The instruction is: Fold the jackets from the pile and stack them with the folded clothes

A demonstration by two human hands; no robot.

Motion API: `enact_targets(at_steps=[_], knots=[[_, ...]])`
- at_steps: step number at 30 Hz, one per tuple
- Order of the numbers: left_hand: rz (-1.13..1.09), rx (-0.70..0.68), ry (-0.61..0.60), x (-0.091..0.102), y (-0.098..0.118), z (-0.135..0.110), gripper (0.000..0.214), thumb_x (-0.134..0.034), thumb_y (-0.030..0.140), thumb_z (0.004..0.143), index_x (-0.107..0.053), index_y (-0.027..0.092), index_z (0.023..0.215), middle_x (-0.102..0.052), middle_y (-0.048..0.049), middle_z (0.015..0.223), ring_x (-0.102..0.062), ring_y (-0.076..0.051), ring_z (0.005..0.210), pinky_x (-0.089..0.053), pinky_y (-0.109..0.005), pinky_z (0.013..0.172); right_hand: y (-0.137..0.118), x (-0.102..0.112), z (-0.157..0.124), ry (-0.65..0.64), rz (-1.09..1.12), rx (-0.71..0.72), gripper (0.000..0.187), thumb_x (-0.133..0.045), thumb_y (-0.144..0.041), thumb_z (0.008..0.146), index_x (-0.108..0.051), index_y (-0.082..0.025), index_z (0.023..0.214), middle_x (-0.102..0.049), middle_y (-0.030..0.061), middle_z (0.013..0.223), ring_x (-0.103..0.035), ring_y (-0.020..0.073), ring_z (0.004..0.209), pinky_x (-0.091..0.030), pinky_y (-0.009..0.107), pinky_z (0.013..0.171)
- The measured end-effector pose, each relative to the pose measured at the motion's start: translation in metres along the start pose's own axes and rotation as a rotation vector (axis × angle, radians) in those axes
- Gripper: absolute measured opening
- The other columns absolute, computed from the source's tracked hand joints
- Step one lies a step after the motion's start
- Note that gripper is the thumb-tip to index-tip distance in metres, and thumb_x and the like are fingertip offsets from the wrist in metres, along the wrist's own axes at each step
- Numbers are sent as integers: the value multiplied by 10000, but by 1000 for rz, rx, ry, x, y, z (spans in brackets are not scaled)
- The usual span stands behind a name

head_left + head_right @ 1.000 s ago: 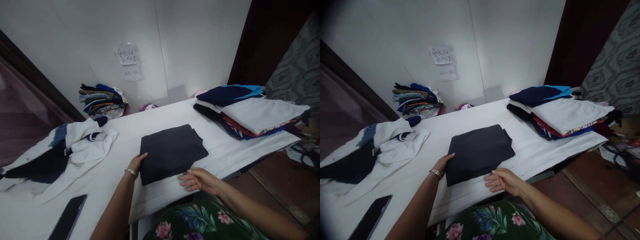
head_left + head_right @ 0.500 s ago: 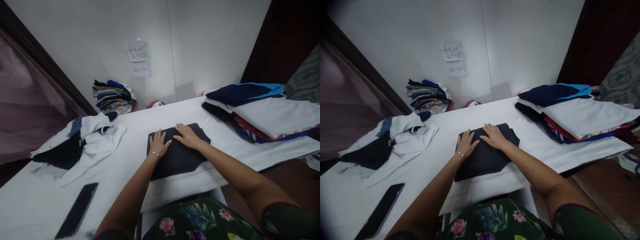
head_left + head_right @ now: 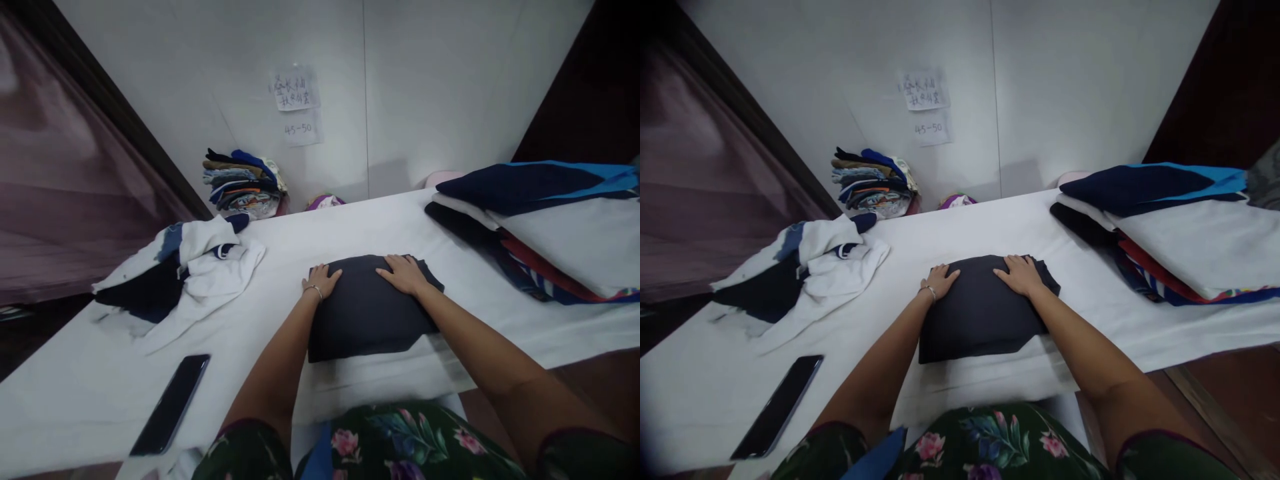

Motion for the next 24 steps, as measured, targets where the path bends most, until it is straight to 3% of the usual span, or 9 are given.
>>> enact_targets(at_steps=[2,6,9,13,17,24], knots=[[-40,44,-4,-1,-12,10,706,-291,691,847,-444,254,1381,-297,-60,1530,-222,-283,1413,-302,-512,1074,0,0,0,8,0,-1,651,-262,-632,906,-475,-177,1321,-453,115,1427,-340,270,1342,-172,483,1109],[-73,36,12,1,-14,16,664,-283,657,862,-523,229,1309,-436,-82,1451,-347,-266,1356,-343,-450,1053,0,0,0,5,-7,-4,640,-262,-627,906,-484,-183,1310,-461,113,1421,-343,271,1342,-184,493,1106],[-61,71,16,9,-12,16,627,-254,636,877,-574,250,1253,-497,-84,1401,-407,-294,1311,-293,-526,1064,-1,1,-1,9,-9,-1,637,-261,-624,908,-484,-185,1311,-467,110,1415,-348,267,1340,-185,492,1108],[4,6,75,23,4,16,593,-231,591,901,-560,264,1270,-513,-84,1387,-367,-306,1336,-164,-597,1093,-1,3,-3,22,10,-8,635,-250,-615,912,-472,-190,1330,-453,102,1429,-337,252,1350,-172,482,1121],[42,-134,55,13,24,12,560,-213,541,920,-505,281,1320,-499,-62,1403,-375,-269,1334,-178,-565,1098,1,5,-3,-15,16,-30,645,-252,-616,909,-459,-195,1353,-414,102,1460,-310,257,1369,-180,478,1122],[66,-133,41,5,27,6,530,-220,524,925,-542,289,1274,-539,-73,1362,-445,-270,1278,-177,-560,1086,-2,11,34,-124,49,-94,596,-262,-577,923,-566,-195,1266,-581,118,1301,-524,290,1192,-344,463,1017]])
Point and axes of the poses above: each hand's wrist, its own z-axis towards the middle knuckle, its own x-axis out of the back of the hand, y = z × x, the point moved 9 cm from there along z, towards the middle knuckle
